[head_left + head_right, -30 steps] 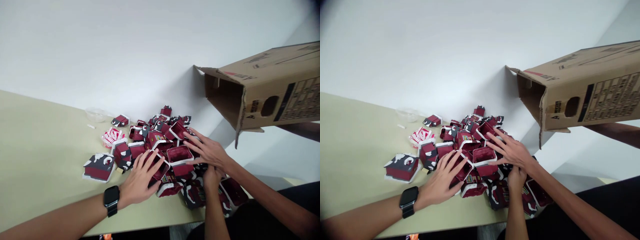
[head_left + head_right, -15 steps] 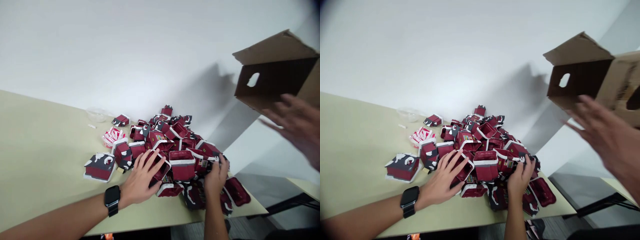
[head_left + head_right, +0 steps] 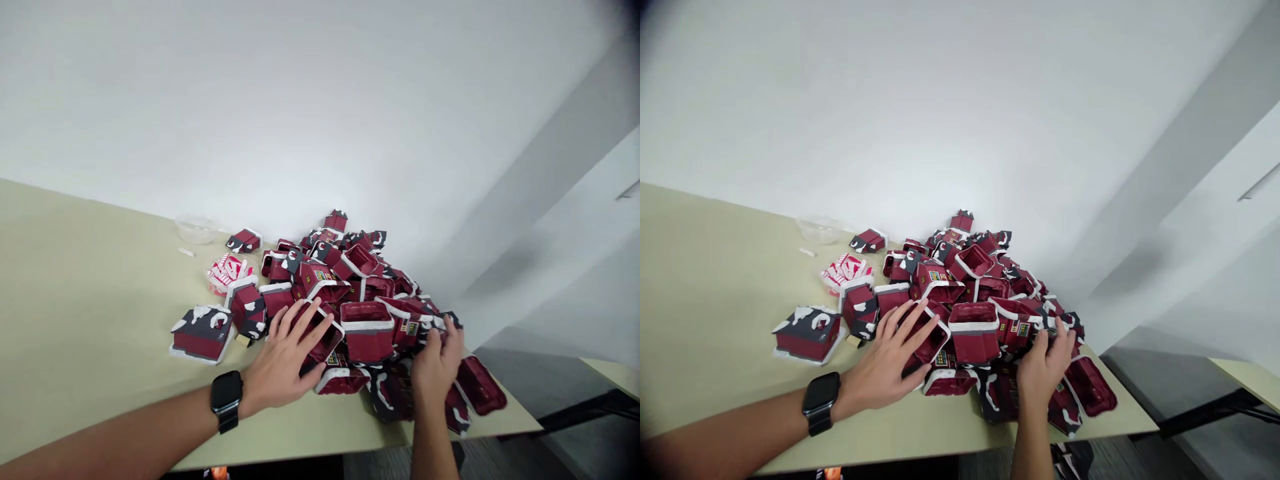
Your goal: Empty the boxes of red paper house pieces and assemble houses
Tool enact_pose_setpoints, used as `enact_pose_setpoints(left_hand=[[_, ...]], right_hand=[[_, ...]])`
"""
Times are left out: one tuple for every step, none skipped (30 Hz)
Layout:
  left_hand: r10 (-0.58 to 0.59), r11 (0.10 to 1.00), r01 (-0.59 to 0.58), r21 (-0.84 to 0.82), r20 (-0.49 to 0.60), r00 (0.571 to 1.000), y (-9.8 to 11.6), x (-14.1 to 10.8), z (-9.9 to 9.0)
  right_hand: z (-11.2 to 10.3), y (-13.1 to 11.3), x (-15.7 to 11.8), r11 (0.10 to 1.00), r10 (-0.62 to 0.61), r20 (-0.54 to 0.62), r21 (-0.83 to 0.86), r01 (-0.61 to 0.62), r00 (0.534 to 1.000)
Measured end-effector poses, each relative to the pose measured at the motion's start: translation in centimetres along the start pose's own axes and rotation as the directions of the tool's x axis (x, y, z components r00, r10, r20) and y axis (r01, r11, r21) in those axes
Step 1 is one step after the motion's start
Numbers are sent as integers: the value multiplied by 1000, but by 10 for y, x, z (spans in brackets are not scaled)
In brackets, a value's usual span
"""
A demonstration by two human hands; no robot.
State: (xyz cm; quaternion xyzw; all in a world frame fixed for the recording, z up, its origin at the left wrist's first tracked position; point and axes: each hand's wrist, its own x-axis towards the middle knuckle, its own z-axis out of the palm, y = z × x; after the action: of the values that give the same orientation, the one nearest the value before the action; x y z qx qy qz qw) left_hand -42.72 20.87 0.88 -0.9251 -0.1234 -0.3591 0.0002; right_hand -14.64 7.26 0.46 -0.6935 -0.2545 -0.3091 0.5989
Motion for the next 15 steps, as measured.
enact_pose_setpoints(left_hand=[[-2,1000,2,-2,0,1000,0,0,0],[-4,1000,4,-4,0,1000,0,0,0],[-5,1000,5,-6,1,1000,0,0,0],[-6,1000,6,-6,2,1000,0,1,0],[-6,1000,6,-6,4,1000,0,1,0],[-6,1000,6,-6,5,1000,0,1,0],[-6,1000,6,-6,7,1000,0,1,0],[-6,1000,6,-7,9,1000,0,1,0],[-5,1000,5,-8,11,1000,0,0,0],[-4,1000,4,-11,13,1000,0,0,0],[-2,1000,3,-15,15,1000,0,0,0],[-2,1000,3,-19,18,1000,0,0,0],[-4,1000,4,-23,18,1000,0,0,1],[-7,1000,8,-26,18,1000,0,1,1],[-12,1000,12,-29,20,1000,0,1,1]], right_hand=[[0,0,0,1000,-1,0,-5,1,1000],[-1,0,0,1000,0,0,-9,0,1000],[-1,0,-1,1000,1,1,-13,-1,1000],[-1,-1,-1,1000,1,3,-17,-1,1000],[-1,-2,0,1000,-1,8,-20,1,1000],[-1,-4,0,1000,-3,11,-23,3,1000],[0,-6,0,1000,-7,14,-24,7,1000],[0,-9,0,1000,-11,16,-25,12,1000],[0,-12,1,1000,-17,17,-25,17,1000],[-1,-16,2,999,-21,15,-26,21,1000],[-3,-21,2,999,-23,14,-27,24,1000],[-5,-26,2,999,-29,14,-27,29,999],[-9,-31,1,999,-45,14,-29,46,999],[-15,-37,-1,997,-74,9,-33,74,997],[-20,-41,-5,994,-105,4,-33,105,994]])
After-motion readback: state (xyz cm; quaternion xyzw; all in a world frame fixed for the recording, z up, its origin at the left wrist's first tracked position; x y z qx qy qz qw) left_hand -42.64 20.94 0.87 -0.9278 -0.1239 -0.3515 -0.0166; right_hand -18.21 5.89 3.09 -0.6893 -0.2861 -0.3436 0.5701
